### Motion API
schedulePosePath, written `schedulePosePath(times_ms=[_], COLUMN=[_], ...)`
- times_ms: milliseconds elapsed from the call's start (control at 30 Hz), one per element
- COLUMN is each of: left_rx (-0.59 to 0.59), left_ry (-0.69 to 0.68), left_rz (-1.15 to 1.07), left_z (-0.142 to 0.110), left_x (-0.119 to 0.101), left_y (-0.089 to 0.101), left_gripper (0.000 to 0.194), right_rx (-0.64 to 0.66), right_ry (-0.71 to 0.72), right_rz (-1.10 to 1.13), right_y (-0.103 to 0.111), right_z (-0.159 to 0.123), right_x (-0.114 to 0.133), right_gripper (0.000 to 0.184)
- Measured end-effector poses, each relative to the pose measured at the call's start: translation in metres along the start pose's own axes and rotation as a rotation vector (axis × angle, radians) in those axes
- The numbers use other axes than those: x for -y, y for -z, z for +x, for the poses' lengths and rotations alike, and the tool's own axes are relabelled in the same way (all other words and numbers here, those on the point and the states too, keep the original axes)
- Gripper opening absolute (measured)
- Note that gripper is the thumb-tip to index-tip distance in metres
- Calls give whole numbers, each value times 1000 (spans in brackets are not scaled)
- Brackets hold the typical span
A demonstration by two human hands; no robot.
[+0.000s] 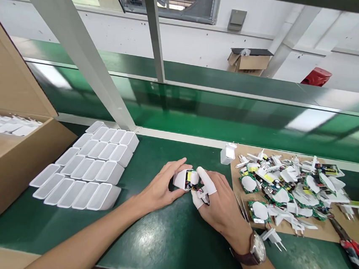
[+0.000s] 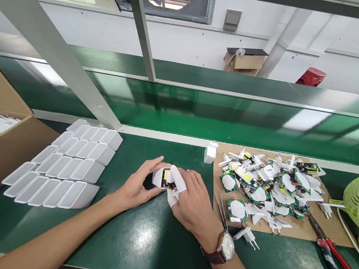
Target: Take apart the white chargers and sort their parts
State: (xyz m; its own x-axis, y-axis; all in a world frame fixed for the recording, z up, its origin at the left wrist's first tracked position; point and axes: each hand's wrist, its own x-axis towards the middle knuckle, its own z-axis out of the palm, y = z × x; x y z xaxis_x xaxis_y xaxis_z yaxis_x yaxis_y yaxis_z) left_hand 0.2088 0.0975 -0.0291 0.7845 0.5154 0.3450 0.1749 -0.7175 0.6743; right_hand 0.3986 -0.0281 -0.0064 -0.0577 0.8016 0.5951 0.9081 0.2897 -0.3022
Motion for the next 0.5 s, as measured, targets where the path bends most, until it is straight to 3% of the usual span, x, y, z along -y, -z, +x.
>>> schedulePosePath(times_ms=[200,367,500], left_rx=[16,106,19], left_ry=[-5,42,131], left_rz=[68,-231,-488], left_z=[1,-2,-2], left_x=[-4,-4,-4], left_y=[-1,4,4], left_gripper=[96,89,76], right_rx=[-16,-62,4], right_ry=[-23,-227,-181], right_rz=[139,434,474], right_y=[-1,7,1], right_z=[-2,-2,0], right_x=[1,-5,-9], right_gripper=[73,39,34])
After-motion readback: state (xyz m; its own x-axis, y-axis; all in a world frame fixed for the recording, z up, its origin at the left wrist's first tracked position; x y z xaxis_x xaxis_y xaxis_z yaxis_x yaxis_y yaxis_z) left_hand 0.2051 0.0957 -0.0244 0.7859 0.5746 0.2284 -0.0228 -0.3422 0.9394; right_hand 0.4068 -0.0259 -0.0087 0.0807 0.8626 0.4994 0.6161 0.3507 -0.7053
